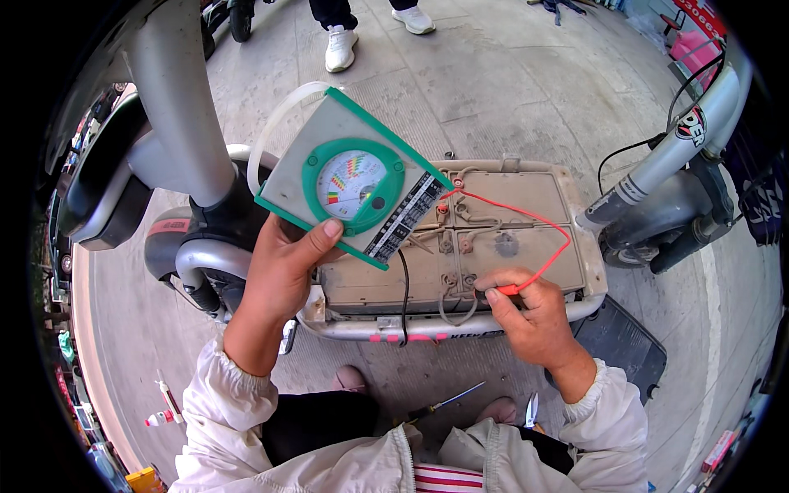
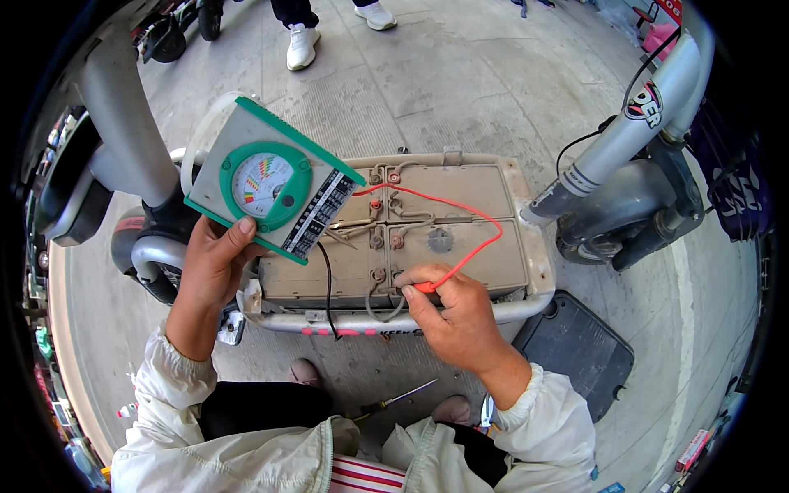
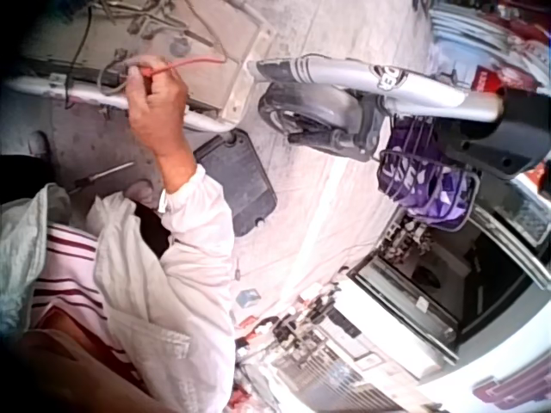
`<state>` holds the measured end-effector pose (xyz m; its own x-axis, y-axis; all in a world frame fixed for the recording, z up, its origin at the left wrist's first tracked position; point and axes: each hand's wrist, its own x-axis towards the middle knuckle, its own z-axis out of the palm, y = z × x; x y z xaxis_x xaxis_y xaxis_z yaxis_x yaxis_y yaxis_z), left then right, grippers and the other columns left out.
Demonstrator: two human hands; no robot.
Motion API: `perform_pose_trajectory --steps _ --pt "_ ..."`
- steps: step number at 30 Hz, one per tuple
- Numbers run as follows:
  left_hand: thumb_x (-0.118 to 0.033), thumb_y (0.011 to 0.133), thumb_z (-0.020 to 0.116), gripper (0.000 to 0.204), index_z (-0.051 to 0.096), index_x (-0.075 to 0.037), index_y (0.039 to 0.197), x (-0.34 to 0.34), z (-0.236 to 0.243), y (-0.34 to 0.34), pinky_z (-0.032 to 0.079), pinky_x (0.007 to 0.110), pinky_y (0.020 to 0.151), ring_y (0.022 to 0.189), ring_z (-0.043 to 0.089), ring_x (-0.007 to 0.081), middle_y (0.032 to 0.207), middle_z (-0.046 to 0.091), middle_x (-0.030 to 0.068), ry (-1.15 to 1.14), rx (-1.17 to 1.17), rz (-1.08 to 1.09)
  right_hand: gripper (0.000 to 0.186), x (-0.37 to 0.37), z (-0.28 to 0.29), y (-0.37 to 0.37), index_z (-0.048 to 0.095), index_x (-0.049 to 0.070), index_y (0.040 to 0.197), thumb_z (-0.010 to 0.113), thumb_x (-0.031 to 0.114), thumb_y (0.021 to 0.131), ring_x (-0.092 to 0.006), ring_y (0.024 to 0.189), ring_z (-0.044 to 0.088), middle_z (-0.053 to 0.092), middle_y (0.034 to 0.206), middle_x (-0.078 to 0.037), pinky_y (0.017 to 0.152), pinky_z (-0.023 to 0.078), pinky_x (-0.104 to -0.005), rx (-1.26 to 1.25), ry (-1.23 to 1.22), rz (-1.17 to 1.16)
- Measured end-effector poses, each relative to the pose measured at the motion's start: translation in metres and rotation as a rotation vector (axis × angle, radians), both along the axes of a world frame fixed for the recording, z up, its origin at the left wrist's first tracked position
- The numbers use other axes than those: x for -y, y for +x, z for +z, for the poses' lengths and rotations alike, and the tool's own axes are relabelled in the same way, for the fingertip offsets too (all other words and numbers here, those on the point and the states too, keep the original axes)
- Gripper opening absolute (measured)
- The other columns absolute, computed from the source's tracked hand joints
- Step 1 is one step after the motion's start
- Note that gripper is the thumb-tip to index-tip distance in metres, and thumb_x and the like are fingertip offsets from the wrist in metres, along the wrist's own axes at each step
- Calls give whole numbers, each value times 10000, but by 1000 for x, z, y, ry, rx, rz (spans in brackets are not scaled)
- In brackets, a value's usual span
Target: The person removes the scooter's floorboard, uses wire cutters to trim wires on the battery pack, and tests the battery with a multimeter. The person then replaces the floorboard and secures it.
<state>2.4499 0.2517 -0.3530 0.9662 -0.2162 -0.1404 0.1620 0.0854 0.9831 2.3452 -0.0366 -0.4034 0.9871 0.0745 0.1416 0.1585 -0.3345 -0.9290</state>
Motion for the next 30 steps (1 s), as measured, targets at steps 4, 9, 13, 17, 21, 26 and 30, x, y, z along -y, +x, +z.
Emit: perform_pose_trajectory --steps 4,9,13,17,21,26,30 --pt "-161 953 721 560 428 41 1386 1 -4 2 611 472 910 1123 681 295 1271 635 184 21 15 -13 134 2 2 2 689 12 1047 658 11 917 -224 856 699 720 969 -118 787 544 -327 18 -11 21" --pt "-154 931 758 636 403 3 1435 15 -9 3 555 337 945 1164 627 200 1300 606 127 -19 -30 26 139 1 2 3 683 7 1070 653 17 935 -201 880 693 717 1007 -119 799 541 -327 -36 95 -79" --pt "-112 936 743 622 382 4 1430 22 -19 10 552 338 953 1159 625 207 1305 590 135 7 -62 20 168 -4 -9 19 674 7 1109 632 7 946 -231 979 680 699 1087 -140 879 524 -332 122 131 -191" --pt "-112 939 737 603 394 5 1420 26 -23 11 553 342 953 1148 628 202 1302 595 133 1 -31 30 173 -13 -13 28 676 14 1107 641 9 938 -254 990 678 698 1088 -138 888 521 -343 109 40 -165" --pt "-115 940 738 588 410 4 1413 24 -20 10 554 340 949 1146 629 197 1284 608 123 3 -49 22 174 -12 -15 27 679 15 1104 651 6 932 -244 976 681 703 1077 -135 873 524 -336 87 117 -121" --pt "-112 940 740 587 414 4 1414 23 -22 9 555 338 942 1148 627 194 1279 613 113 -28 -74 -11 181 -6 -13 20 682 12 1108 655 0 930 -232 953 686 708 1054 -130 860 526 -327 51 104 -59" --pt "-113 941 740 588 413 5 1415 26 -26 10 552 337 941 1144 625 190 1286 608 111 -19 -56 -26 181 -5 -10 19 681 8 1113 654 2 934 -227 958 687 710 1056 -129 859 526 -325 54 90 -52"
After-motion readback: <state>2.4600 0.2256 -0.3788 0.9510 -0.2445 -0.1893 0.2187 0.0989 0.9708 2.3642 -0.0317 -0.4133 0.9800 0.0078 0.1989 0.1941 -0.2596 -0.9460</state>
